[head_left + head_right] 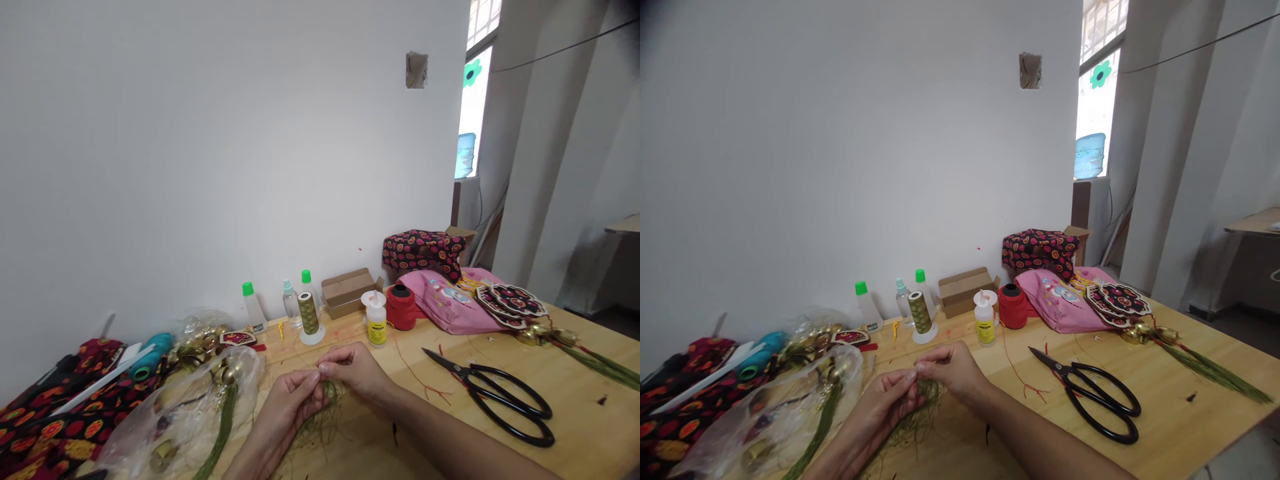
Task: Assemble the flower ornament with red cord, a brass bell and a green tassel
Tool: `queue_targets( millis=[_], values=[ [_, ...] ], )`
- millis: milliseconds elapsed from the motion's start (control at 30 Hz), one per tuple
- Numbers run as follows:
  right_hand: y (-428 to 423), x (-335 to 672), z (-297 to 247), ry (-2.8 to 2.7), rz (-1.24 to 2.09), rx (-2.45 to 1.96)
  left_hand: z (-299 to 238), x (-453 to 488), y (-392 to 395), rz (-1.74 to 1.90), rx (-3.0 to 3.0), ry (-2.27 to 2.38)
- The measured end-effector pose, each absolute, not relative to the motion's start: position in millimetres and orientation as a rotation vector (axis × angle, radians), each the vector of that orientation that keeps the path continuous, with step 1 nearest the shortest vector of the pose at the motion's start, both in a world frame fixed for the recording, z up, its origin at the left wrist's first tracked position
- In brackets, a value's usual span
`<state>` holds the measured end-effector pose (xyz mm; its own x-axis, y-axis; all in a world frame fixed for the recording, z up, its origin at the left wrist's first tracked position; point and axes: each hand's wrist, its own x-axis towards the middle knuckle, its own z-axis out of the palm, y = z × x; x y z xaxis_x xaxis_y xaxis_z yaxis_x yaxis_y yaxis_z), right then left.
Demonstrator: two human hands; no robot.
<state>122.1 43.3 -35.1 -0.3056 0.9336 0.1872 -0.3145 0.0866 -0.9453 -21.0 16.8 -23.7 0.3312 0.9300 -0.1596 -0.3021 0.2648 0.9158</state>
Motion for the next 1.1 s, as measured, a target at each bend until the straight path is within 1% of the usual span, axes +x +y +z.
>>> queue_targets(
  millis=[467, 1100],
  values=[
    [44.8, 121.9, -39.1, -1.292, 1.497, -0.696, -29.5, -22.9, 17.4, 0.965, 0.941, 0.835],
    [41.4, 121.3, -29.5, -1.274, 1.423, -0.789, -23.6, -20.8, 17.1, 0.964, 0.939, 0.832]
  ],
)
